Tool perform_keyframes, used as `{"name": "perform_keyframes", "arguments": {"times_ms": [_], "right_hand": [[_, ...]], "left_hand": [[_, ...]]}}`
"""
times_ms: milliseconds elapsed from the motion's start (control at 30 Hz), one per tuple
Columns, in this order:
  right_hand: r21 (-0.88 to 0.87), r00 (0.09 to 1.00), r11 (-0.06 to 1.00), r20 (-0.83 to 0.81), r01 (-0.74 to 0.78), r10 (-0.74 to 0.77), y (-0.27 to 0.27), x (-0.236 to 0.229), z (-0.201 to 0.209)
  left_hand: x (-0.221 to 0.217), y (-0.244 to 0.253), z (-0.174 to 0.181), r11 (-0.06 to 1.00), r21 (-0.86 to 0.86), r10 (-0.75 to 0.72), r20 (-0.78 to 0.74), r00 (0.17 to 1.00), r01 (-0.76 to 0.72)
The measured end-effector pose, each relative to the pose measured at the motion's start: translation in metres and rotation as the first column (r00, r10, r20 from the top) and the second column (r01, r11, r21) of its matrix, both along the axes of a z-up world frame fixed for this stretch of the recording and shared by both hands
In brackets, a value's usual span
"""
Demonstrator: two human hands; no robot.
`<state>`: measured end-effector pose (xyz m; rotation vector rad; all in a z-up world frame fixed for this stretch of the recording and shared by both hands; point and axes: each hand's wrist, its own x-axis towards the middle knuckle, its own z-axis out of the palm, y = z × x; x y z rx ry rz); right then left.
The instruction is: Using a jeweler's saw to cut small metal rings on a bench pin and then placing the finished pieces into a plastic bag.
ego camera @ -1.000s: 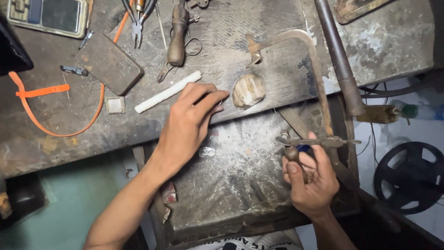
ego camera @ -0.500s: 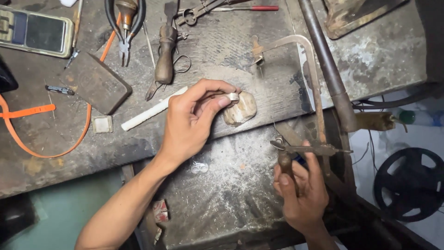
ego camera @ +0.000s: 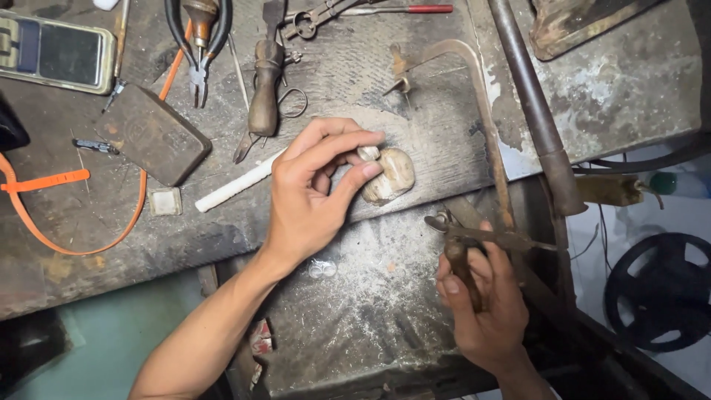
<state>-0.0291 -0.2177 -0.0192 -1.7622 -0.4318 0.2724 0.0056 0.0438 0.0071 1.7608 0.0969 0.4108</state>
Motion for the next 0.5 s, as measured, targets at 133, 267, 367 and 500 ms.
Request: {"name": "perform_keyframes", "arguments": {"times_ms": [133, 267, 367, 500], "right_hand": [[-0.014, 0.998, 0.999, -0.040, -0.038, 0.037, 0.0022, 0.0003, 0.0036], [0.020, 0.998, 0.998, 0.019, -0.063, 0.063, 0.0005, -0.0026, -0.0017], [-0.013, 0.998, 0.998, 0.034, -0.055, 0.055, 0.0037, -0.0038, 0.0029], [0.034, 0.999, 0.998, -0.006, -0.051, 0.051, 0.0060, -0.0059, 0.0023]], "left_hand": [[-0.0029, -0.0036, -0.0005, 0.986, -0.162, -0.029, 0.014, 0.999, 0.031], [-0.0039, -0.0082, 0.0033, 0.967, -0.256, -0.016, -0.014, 1.000, 0.012], [-0.0050, -0.0103, 0.0040, 0.975, -0.222, -0.012, 0.005, 1.000, 0.013], [-0.0058, -0.0080, -0.0005, 0.997, 0.072, 0.019, 0.074, 0.997, -0.025]]}}
